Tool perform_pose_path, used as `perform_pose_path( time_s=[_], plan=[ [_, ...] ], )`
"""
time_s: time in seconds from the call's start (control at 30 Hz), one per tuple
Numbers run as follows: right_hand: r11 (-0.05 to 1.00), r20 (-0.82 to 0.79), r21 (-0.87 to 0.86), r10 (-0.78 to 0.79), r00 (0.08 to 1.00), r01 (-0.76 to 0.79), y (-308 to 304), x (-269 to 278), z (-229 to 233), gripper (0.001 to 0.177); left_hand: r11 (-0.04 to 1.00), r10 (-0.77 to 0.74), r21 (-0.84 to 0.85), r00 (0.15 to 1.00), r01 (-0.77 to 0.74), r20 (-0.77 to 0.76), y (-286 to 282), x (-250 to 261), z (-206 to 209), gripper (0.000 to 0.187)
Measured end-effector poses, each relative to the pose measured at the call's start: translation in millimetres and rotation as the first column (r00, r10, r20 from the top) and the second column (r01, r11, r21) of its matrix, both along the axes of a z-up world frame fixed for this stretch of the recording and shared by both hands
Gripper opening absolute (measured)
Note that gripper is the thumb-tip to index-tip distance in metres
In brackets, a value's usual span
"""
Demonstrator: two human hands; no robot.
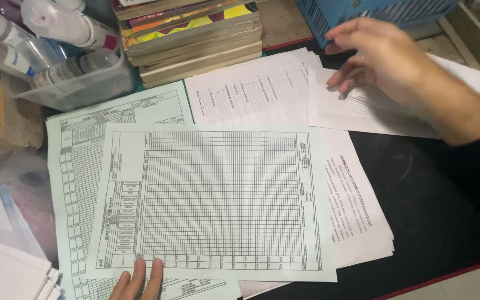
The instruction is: Sorting, examining, smoothing, and stuffing printed documents into envelopes at a desk.
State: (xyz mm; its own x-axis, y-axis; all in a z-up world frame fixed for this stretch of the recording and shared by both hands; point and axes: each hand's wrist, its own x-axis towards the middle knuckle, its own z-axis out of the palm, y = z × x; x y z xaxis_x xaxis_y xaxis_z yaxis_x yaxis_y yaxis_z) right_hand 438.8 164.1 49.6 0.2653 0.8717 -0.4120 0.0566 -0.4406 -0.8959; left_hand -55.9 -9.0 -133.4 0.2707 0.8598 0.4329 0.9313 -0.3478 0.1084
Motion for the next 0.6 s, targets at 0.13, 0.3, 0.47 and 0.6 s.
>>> perform_pose_path(
  time_s=[0.13,0.3,0.47,0.6],
  plan=[
    [0.777,0.700,0.310,0.203,0.684,-0.548,-34,-74,7,0.037,0.995,0.091,-0.042,0.990,-0.087,0.105,0,45,53,0.074],
    [0.175,0.947,0.086,0.291,0.135,-0.981,-64,-153,-24,0.058,0.952,0.201,-0.216,0.975,-0.217,-0.094,-5,57,99,0.083],
    [0.079,0.920,0.007,0.391,0.038,-0.997,-62,-170,-52,0.065,0.975,0.161,-0.158,0.987,-0.156,0.023,-3,67,128,0.078],
    [0.091,0.940,-0.014,0.341,0.018,-0.996,-63,-166,-49,0.064,0.978,0.155,-0.145,0.988,-0.152,0.007,-1,61,129,0.075]
  ],
)
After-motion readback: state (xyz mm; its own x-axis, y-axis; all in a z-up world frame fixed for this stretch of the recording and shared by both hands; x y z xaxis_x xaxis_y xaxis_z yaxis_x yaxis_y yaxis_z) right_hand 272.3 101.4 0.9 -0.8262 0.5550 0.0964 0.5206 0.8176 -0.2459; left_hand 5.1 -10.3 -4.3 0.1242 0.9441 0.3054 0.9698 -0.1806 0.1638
